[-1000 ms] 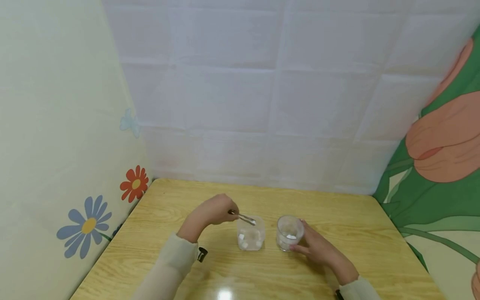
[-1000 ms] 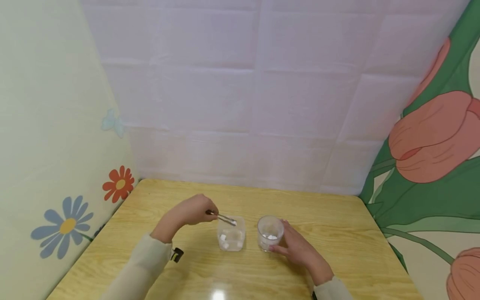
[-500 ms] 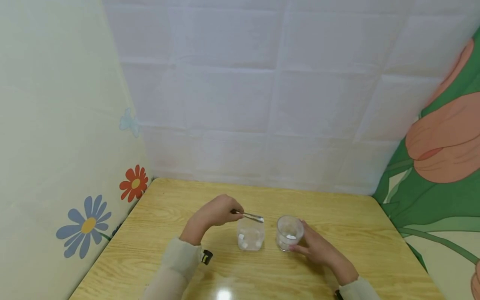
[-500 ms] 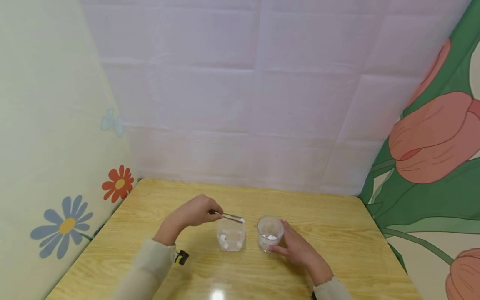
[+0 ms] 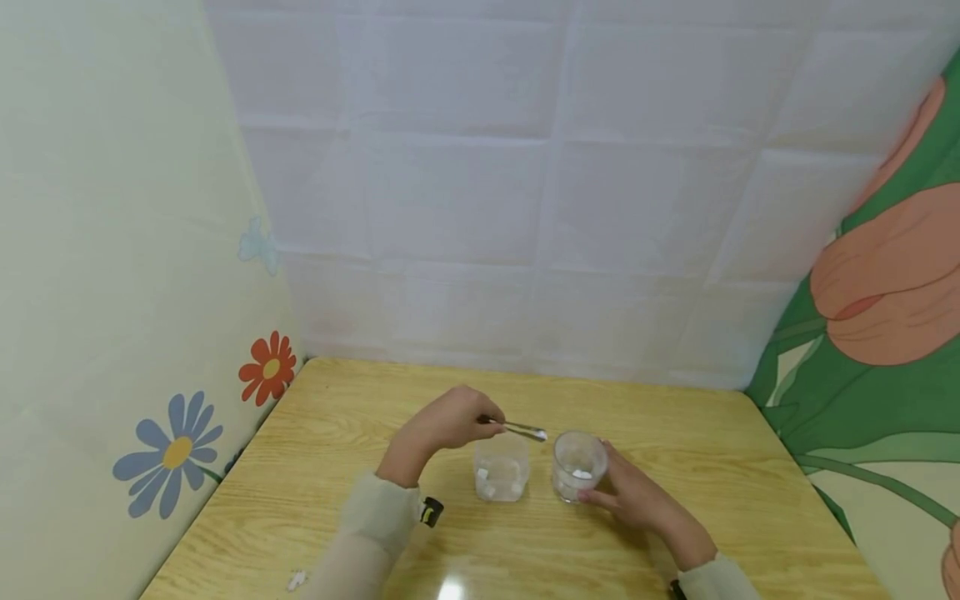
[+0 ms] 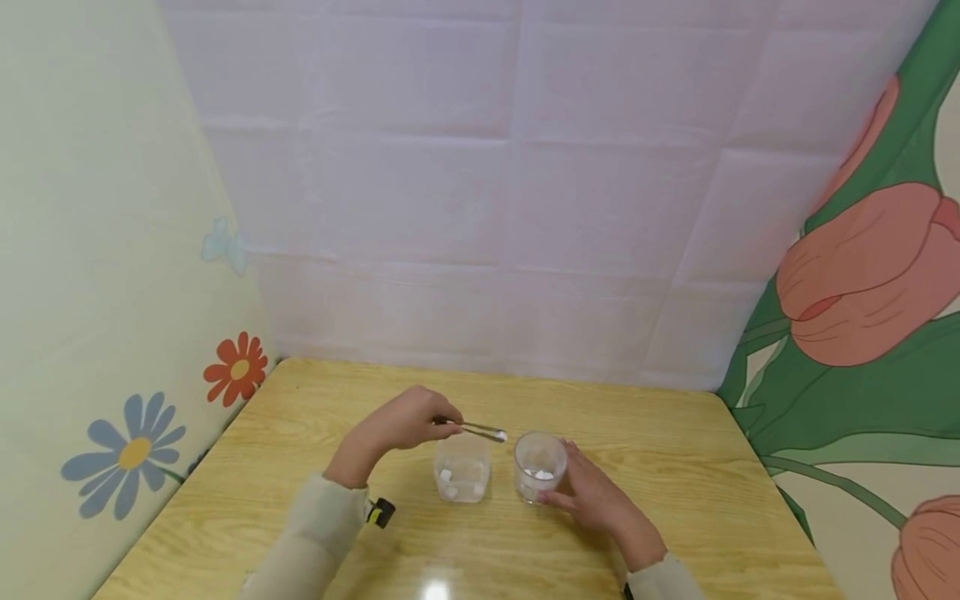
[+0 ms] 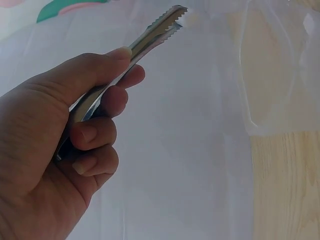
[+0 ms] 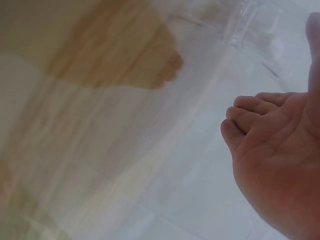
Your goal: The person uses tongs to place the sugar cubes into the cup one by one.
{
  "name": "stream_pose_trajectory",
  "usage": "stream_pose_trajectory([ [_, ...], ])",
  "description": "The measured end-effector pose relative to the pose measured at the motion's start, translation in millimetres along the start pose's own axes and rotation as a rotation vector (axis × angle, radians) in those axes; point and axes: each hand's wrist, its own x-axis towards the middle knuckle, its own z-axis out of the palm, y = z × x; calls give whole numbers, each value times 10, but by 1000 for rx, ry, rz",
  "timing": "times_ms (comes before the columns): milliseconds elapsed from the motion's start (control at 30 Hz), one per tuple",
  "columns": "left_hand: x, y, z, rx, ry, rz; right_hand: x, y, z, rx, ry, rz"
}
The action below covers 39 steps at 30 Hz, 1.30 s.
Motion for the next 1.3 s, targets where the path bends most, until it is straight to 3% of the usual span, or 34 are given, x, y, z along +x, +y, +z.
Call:
stream_pose_trajectory([
  [233,84,85,35,2,-14,-3,-3,-13,-10,-17,4,4],
  [967,365,270,275,111,-28,98,10,-22,-12,-29,39,-39],
  [1300,456,357,387,179,-68,83,13,-12,-6,-20,22,-29],
])
